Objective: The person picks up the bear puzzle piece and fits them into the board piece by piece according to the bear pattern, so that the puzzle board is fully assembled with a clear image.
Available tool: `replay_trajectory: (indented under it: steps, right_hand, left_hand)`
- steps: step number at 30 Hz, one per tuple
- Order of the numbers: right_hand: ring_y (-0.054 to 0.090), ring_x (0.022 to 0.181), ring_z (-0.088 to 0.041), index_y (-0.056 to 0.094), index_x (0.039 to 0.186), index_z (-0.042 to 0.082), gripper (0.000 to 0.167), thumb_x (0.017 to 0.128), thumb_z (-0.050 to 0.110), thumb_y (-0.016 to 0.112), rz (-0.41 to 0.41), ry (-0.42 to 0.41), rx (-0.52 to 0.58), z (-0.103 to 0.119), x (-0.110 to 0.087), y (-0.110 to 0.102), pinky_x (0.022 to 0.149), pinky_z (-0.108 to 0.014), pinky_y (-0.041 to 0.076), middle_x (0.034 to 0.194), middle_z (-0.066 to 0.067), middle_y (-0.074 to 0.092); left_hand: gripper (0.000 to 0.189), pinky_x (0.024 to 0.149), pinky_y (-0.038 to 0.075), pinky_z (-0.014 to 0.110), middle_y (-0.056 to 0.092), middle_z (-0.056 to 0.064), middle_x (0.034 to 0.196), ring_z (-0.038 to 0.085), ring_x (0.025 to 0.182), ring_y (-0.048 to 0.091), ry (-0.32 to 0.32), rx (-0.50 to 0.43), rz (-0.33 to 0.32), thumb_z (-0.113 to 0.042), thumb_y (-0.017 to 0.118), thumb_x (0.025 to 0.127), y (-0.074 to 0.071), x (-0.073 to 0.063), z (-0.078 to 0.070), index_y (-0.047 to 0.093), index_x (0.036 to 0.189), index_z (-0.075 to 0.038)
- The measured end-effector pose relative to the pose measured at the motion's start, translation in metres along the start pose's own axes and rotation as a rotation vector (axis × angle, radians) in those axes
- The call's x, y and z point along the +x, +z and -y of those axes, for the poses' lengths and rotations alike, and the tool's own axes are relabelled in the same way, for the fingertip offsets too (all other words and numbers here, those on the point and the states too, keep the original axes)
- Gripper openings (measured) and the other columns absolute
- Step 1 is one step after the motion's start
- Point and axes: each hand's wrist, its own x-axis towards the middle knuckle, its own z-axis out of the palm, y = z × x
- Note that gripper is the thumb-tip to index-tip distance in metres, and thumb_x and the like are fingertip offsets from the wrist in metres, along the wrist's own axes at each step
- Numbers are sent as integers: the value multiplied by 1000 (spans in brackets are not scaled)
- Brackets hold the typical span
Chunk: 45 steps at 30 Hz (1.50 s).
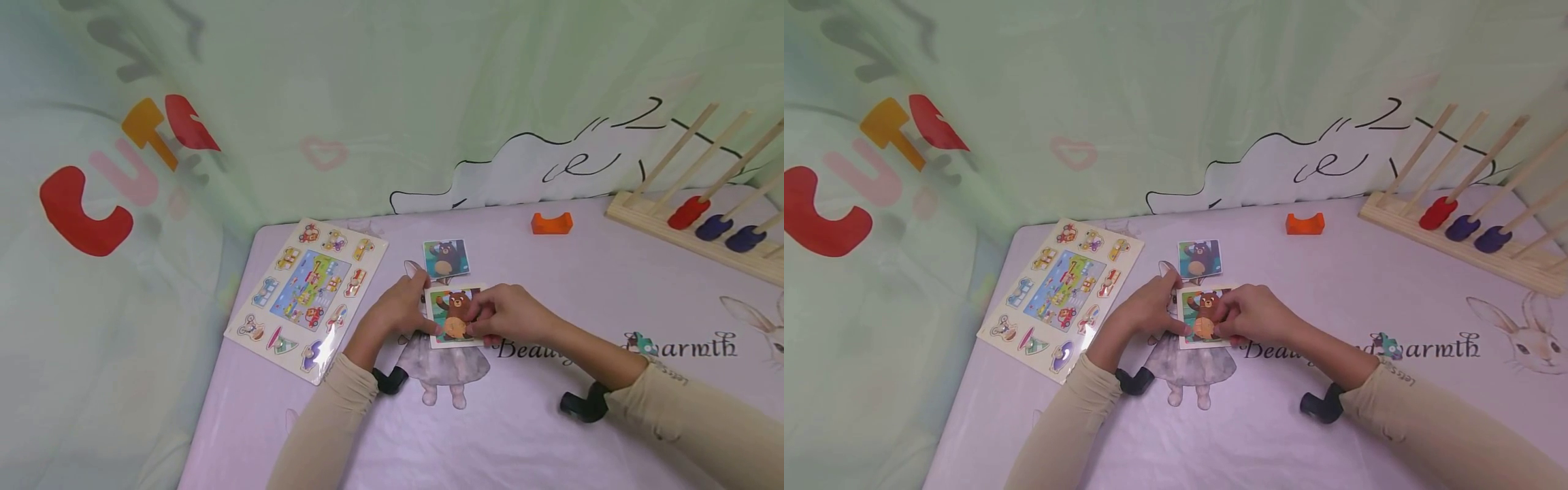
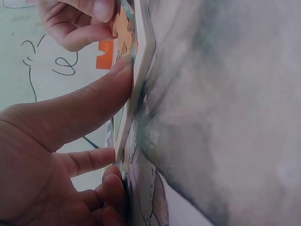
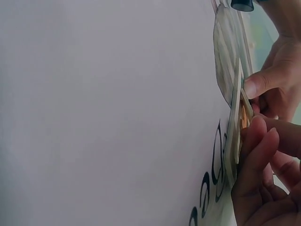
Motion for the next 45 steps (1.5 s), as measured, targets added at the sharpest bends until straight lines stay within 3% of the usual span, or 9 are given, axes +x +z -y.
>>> replay_trajectory:
  steps: [10, 20, 29, 38, 45]
  right_hand:
    - [59, 48, -13, 71, 81, 12, 12, 84, 19, 81, -72, 69, -70, 4, 1, 2, 53, -27, 47, 53, 2, 59]
    - [60, 46, -12, 66, 68, 13, 25, 83, 25, 83, -38, 117, -126, 4, 4, 0, 51, -26, 44, 51, 4, 58]
    - [59, 50, -15, 64, 73, 11, 31, 93, 33, 74, 2, 140, -125, -4, 6, -11, 56, -28, 43, 55, 1, 60]
    - [59, 50, -13, 62, 76, 11, 28, 92, 30, 74, 34, 156, -98, -5, 9, -11, 52, -25, 42, 56, 1, 59]
    - [58, 51, -14, 62, 77, 11, 28, 89, 31, 79, 62, 131, -119, -5, 8, -14, 57, -27, 40, 56, 1, 59]
  left_hand:
    - [78, 90, 47, 33, 55, 6, 115, 19, 100, 55, -8, -10, 2, -35, 91, 76, 1, 0, 1, 45, 136, -17]
    - [77, 89, 47, 34, 55, 7, 113, 19, 97, 54, 16, -8, -11, -35, 92, 75, 1, 0, 1, 46, 133, -15]
    - [78, 90, 48, 34, 54, 8, 114, 19, 98, 55, 16, -33, 11, -37, 90, 77, 0, 1, 3, 44, 135, -13]
    - [110, 97, 50, 39, 51, 18, 133, 26, 106, 58, -52, -17, -40, -53, 90, 72, 8, -2, -6, 31, 153, -8]
    - [108, 100, 50, 40, 50, 20, 138, 28, 112, 59, -89, 30, -62, -52, 90, 72, 11, -3, -10, 32, 152, -9]
